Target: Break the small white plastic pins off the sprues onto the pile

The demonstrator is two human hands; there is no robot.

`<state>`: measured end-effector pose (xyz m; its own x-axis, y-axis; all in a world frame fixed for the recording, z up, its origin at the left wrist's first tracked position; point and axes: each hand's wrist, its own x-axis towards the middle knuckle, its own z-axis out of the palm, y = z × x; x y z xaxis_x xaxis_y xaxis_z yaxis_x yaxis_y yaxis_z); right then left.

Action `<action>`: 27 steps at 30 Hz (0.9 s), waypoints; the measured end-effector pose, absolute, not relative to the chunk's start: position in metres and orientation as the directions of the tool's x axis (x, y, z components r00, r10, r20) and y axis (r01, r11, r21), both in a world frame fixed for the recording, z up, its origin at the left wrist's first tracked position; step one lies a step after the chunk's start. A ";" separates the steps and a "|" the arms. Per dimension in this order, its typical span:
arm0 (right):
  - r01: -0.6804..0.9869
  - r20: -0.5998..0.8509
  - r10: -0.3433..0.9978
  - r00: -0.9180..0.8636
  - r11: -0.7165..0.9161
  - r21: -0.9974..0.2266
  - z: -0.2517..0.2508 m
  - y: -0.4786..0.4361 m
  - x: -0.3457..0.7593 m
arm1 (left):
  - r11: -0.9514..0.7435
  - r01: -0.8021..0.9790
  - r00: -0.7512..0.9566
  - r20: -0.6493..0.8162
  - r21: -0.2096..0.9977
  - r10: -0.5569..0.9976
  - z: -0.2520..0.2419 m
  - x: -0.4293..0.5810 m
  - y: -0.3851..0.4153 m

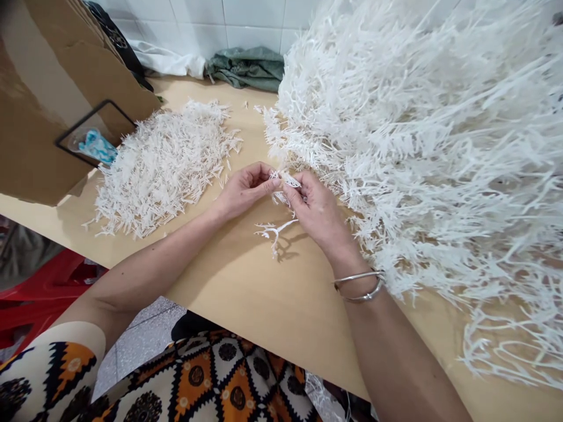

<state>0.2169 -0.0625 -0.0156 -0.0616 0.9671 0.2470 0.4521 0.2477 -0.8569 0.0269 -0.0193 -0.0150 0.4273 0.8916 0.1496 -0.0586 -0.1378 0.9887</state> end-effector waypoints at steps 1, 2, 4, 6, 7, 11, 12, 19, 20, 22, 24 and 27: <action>0.443 0.267 0.963 -0.038 0.255 -0.859 -0.018 -0.062 0.217 | -0.133 -0.066 0.420 0.149 0.989 0.895 -0.015 0.027 -0.019; 0.444 0.301 0.954 -0.008 0.273 -0.853 -0.021 -0.061 0.217 | -0.128 -0.065 0.409 0.144 0.990 0.901 -0.015 0.027 -0.019; 0.499 0.417 0.908 0.036 0.345 -0.795 -0.023 -0.060 0.216 | -0.113 -0.042 0.382 0.120 0.993 0.916 -0.013 0.027 -0.021; 0.583 0.538 0.843 0.004 0.435 -0.686 -0.022 -0.060 0.214 | -0.104 -0.007 0.362 0.100 0.995 0.927 -0.010 0.027 -0.022; 0.613 0.580 0.814 -0.028 0.473 -0.633 -0.020 -0.061 0.213 | -0.099 0.006 0.360 0.090 0.995 0.929 -0.009 0.027 -0.022; 0.623 0.584 0.807 -0.090 0.503 -0.599 -0.016 -0.064 0.210 | -0.076 -0.004 0.378 0.072 0.997 0.923 -0.007 0.027 -0.022; 0.611 0.574 0.816 -0.075 0.492 -0.620 -0.016 -0.064 0.210 | -0.082 -0.008 0.376 0.079 0.997 0.923 -0.007 0.027 -0.022; 0.454 0.420 0.904 0.077 0.343 -0.822 -0.024 -0.060 0.212 | -0.325 0.059 0.359 0.283 0.944 0.889 -0.017 0.024 -0.019; 0.425 0.392 0.918 0.068 0.329 -0.843 -0.023 -0.060 0.212 | -0.371 0.062 0.385 0.320 0.927 0.866 -0.019 0.024 -0.019; 0.379 0.345 0.938 0.019 0.312 -0.871 -0.019 -0.061 0.212 | -0.443 0.056 0.413 0.383 0.895 0.826 -0.023 0.023 -0.017; 0.356 0.307 0.951 -0.042 0.301 -0.884 -0.014 -0.063 0.212 | -0.489 0.073 0.414 0.419 0.869 0.808 -0.024 0.023 -0.016; 0.374 0.285 0.952 -0.106 0.304 -0.876 -0.008 -0.065 0.212 | -0.537 0.150 0.381 0.453 0.830 0.806 -0.019 0.020 -0.016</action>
